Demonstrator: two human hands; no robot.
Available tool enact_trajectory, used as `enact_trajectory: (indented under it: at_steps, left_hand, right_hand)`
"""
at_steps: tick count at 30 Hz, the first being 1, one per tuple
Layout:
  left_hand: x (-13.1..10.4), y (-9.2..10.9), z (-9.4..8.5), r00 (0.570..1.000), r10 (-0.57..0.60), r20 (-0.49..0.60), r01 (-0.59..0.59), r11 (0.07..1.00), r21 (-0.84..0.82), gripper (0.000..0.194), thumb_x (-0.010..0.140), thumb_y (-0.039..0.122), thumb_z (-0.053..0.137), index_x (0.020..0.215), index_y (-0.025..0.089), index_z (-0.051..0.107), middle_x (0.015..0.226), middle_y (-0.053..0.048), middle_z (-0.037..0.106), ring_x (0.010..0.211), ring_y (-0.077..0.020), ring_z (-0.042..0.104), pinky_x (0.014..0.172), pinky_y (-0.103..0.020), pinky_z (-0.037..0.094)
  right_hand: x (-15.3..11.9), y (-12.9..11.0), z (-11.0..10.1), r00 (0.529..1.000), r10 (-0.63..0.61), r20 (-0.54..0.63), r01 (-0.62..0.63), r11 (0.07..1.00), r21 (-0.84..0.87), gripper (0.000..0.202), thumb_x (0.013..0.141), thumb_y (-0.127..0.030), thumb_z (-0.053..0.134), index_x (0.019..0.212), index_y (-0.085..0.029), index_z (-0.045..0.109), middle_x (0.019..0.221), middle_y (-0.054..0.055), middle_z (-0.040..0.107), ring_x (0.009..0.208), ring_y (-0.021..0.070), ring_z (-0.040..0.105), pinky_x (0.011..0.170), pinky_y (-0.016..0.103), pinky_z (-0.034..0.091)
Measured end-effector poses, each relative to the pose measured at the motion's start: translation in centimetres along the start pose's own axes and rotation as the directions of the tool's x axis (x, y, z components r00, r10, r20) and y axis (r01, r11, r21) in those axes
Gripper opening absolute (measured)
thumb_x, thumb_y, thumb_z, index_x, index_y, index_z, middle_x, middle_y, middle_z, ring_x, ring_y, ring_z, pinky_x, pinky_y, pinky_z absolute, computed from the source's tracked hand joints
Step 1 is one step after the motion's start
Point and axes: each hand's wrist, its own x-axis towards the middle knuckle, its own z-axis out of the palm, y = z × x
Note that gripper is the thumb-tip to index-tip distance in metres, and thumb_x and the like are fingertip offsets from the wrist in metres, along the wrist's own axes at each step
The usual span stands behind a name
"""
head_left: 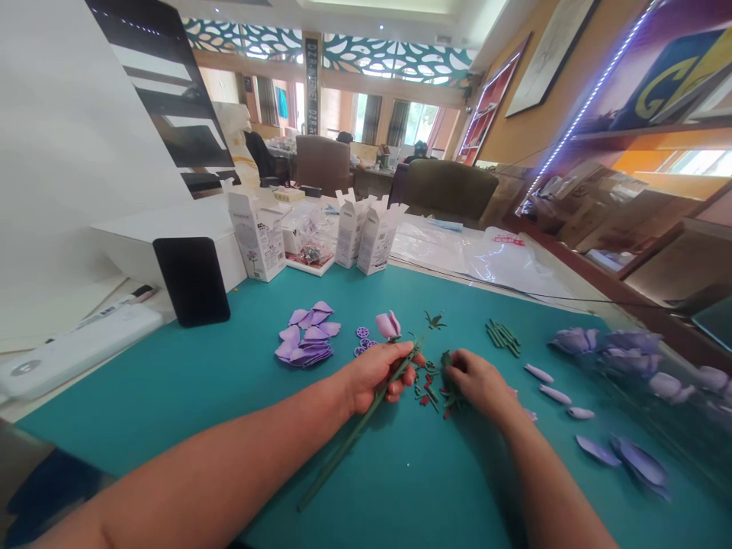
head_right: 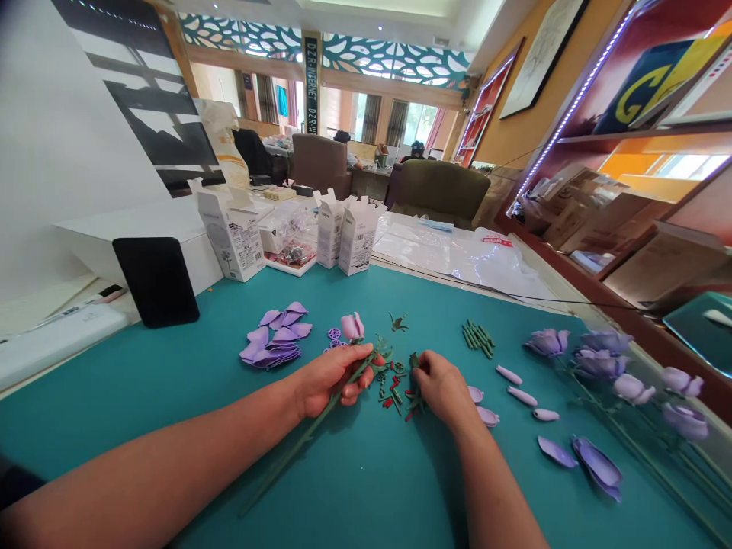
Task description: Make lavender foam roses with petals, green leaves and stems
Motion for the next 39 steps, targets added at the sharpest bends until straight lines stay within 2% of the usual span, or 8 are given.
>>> enact_trajectory:
  at_steps: [5,9,13,16,21,25,30,39]
  left_hand:
    - [0.2,-0.1,-0.1,1.000,0.004,-0.013,-0.004,1.000,0.022,0.030,0.089,0.041,0.044,0.084,0.014,0.057,0.054,0.005,0.050,0.035,-0.0030,0.032,0.037,-0.018,0.022]
    - [0.3,-0.2,-0.2,1.000,0.009,-0.023,-0.009,0.999,0.031,0.030,0.088,0.041,0.045,0.085,0.014,0.057,0.054,0.005,0.050,0.035,-0.0030,0.032,0.038,-0.017,0.023]
    - [0.3,-0.4,-0.2,1.000,0.022,-0.017,-0.022,0.999,0.031,0.029,0.086,0.042,0.047,0.087,0.015,0.056,0.053,0.005,0.050,0.034,-0.0029,0.032,0.038,-0.017,0.023]
    - [0.3,-0.5,-0.2,1.000,0.022,-0.012,-0.022,0.999,0.031,0.029,0.087,0.042,0.047,0.088,0.015,0.057,0.053,0.005,0.050,0.034,-0.0026,0.033,0.038,-0.016,0.022]
    - [0.2,-0.4,-0.1,1.000,0.015,0.014,-0.015,1.000,0.019,0.027,0.088,0.038,0.045,0.091,0.015,0.057,0.052,0.005,0.050,0.033,-0.0028,0.033,0.037,-0.017,0.021]
    - [0.2,-0.4,-0.1,0.999,-0.004,0.038,0.004,1.000,-0.005,0.024,0.088,0.037,0.046,0.087,0.015,0.056,0.053,0.005,0.051,0.034,-0.0035,0.036,0.037,-0.017,0.023]
    - [0.6,-0.8,-0.2,0.996,-0.005,0.085,0.008,0.999,-0.031,0.023,0.089,0.039,0.046,0.080,0.017,0.049,0.057,0.004,0.054,0.035,-0.0038,0.036,0.038,-0.017,0.025]
    - [0.7,-1.1,-0.2,0.997,0.022,0.068,-0.021,1.000,-0.003,0.026,0.090,0.040,0.042,0.080,0.017,0.049,0.058,0.004,0.055,0.035,-0.0034,0.035,0.038,-0.017,0.025]
  right_hand:
    - [-0.7,-0.9,-1.5,0.992,0.077,-0.102,-0.061,0.987,0.150,0.008,0.071,-0.030,0.051,0.068,-0.023,0.053,0.061,-0.003,0.059,0.058,0.0156,0.053,0.055,0.026,0.038]
    - [-1.2,-1.6,-2.1,0.995,0.005,-0.098,0.032,0.928,0.372,0.013,0.072,-0.035,0.056,0.070,-0.022,0.054,0.067,-0.002,0.063,0.061,0.0153,0.055,0.058,0.026,0.042]
    - [-1.9,-2.7,-2.1,0.979,-0.087,-0.183,0.166,0.861,0.481,0.021,0.076,-0.041,0.058,0.076,-0.021,0.059,0.069,0.000,0.062,0.064,0.0152,0.056,0.059,0.026,0.044]
    - [-2.4,-3.5,-2.1,0.963,-0.135,-0.235,0.240,0.825,0.511,0.022,0.077,-0.043,0.059,0.078,-0.020,0.061,0.067,-0.001,0.061,0.062,0.0143,0.055,0.058,0.025,0.045]
    - [-2.8,-4.3,-1.8,0.952,-0.150,-0.266,0.274,0.801,0.531,0.020,0.078,-0.040,0.059,0.080,-0.021,0.063,0.069,0.001,0.063,0.063,0.0148,0.057,0.057,0.025,0.048]
    - [-2.9,-4.4,-1.7,0.954,-0.124,-0.272,0.260,0.792,0.553,0.021,0.078,-0.040,0.059,0.084,-0.021,0.065,0.076,0.003,0.067,0.068,0.0166,0.060,0.058,0.026,0.050]
    - [-2.9,-4.5,-1.6,0.960,-0.078,-0.269,0.223,0.792,0.568,0.023,0.076,-0.042,0.061,0.080,-0.020,0.064,0.066,0.001,0.063,0.058,0.0145,0.057,0.050,0.024,0.047]
    - [-3.0,-4.6,-1.7,0.967,-0.069,-0.243,0.198,0.806,0.558,0.022,0.075,-0.042,0.062,0.077,-0.020,0.063,0.061,0.000,0.062,0.054,0.0138,0.054,0.048,0.024,0.045]
